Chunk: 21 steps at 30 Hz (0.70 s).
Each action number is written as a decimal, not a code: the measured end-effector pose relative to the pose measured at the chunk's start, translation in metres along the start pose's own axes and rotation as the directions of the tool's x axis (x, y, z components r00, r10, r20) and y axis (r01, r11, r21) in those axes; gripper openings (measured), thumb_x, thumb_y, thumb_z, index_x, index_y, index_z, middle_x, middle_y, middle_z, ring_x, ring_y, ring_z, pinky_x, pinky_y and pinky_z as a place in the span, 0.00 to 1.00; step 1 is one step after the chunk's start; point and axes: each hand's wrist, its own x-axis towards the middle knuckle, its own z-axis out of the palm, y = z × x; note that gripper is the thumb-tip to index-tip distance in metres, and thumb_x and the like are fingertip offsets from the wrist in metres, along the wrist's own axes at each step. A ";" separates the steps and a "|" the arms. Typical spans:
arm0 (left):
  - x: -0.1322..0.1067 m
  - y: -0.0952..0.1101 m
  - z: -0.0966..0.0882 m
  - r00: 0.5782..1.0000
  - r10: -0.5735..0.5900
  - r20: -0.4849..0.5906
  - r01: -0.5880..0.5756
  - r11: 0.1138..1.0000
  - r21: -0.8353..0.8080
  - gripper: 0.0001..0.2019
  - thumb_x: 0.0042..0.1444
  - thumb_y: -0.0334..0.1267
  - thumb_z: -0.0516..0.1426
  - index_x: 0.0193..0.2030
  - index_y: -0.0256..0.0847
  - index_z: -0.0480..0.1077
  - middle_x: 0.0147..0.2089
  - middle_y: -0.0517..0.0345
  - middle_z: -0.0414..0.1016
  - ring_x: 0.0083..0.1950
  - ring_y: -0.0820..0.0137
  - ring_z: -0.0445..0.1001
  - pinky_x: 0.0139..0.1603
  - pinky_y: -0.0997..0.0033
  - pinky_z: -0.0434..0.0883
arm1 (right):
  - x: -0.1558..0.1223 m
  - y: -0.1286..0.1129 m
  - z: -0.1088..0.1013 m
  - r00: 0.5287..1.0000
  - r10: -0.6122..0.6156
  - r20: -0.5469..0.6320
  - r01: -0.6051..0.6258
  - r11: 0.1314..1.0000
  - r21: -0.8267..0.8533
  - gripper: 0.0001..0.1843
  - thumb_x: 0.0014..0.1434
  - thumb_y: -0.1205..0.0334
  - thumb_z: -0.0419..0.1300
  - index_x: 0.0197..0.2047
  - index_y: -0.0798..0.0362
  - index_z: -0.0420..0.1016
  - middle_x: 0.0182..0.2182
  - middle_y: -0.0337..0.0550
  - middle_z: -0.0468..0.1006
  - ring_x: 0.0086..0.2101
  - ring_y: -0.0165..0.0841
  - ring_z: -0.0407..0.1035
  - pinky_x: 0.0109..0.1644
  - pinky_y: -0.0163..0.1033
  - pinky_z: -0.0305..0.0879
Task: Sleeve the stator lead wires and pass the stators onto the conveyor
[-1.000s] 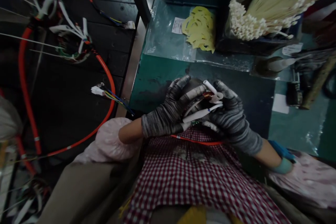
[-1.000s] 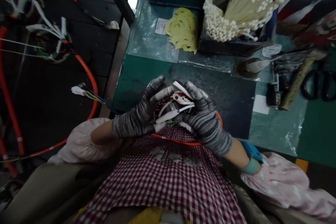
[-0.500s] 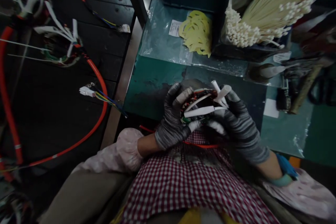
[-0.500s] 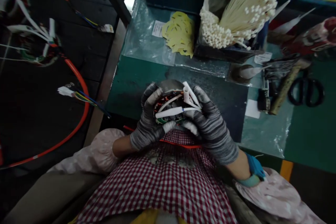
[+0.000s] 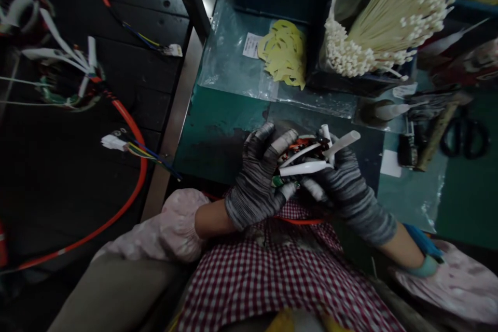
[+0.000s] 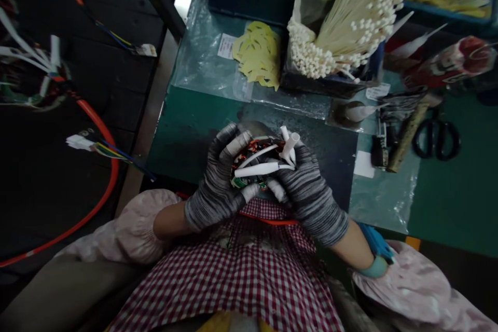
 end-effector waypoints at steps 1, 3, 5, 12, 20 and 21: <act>0.002 0.000 0.000 1.000 -0.006 0.000 0.006 1.000 -0.001 0.42 0.66 0.49 0.65 0.81 0.51 0.49 0.82 0.40 0.51 0.83 0.38 0.53 0.82 0.33 0.59 | 0.003 -0.005 0.000 1.000 0.023 -0.003 -0.023 1.000 0.012 0.17 0.72 0.56 0.60 0.61 0.41 0.80 0.68 0.53 0.72 0.65 0.57 0.70 0.65 0.72 0.74; 0.009 -0.007 -0.004 1.000 0.006 0.011 -0.006 1.000 -0.026 0.42 0.66 0.48 0.65 0.81 0.50 0.50 0.81 0.40 0.55 0.83 0.40 0.55 0.82 0.35 0.61 | 0.014 -0.012 -0.002 0.998 0.055 0.003 -0.055 0.997 0.046 0.18 0.72 0.56 0.60 0.61 0.42 0.81 0.67 0.53 0.73 0.64 0.56 0.70 0.66 0.71 0.73; 0.021 -0.022 -0.014 0.998 0.044 0.052 -0.040 0.996 -0.079 0.43 0.66 0.49 0.66 0.81 0.48 0.51 0.80 0.40 0.59 0.82 0.42 0.57 0.81 0.35 0.63 | 0.030 -0.013 -0.005 0.998 0.042 0.043 -0.046 0.995 0.093 0.16 0.71 0.56 0.61 0.57 0.45 0.84 0.64 0.53 0.75 0.62 0.54 0.71 0.66 0.68 0.74; 0.064 -0.065 -0.048 0.976 0.104 0.191 -0.111 0.993 0.028 0.45 0.63 0.59 0.67 0.80 0.47 0.55 0.71 0.40 0.73 0.67 0.43 0.77 0.65 0.34 0.79 | 0.076 0.004 -0.002 0.985 -0.064 0.163 0.035 0.984 0.177 0.17 0.75 0.57 0.57 0.52 0.49 0.87 0.55 0.53 0.81 0.55 0.51 0.73 0.64 0.63 0.74; 0.053 -0.014 -0.054 0.835 0.426 0.347 -0.549 0.687 0.477 0.08 0.69 0.31 0.58 0.48 0.47 0.78 0.45 0.55 0.86 0.44 0.57 0.82 0.41 0.55 0.77 | 0.092 -0.018 0.005 0.990 0.109 0.090 -0.109 0.994 -0.008 0.14 0.74 0.63 0.61 0.58 0.47 0.84 0.56 0.50 0.83 0.51 0.43 0.79 0.58 0.49 0.81; 0.053 -0.013 -0.056 0.824 0.425 0.375 -0.564 0.679 0.471 0.08 0.68 0.32 0.58 0.49 0.46 0.78 0.45 0.53 0.86 0.44 0.57 0.83 0.41 0.56 0.78 | 0.089 -0.031 -0.001 0.991 0.128 0.047 -0.125 0.991 -0.053 0.14 0.73 0.64 0.61 0.58 0.47 0.83 0.57 0.51 0.84 0.52 0.44 0.79 0.58 0.51 0.81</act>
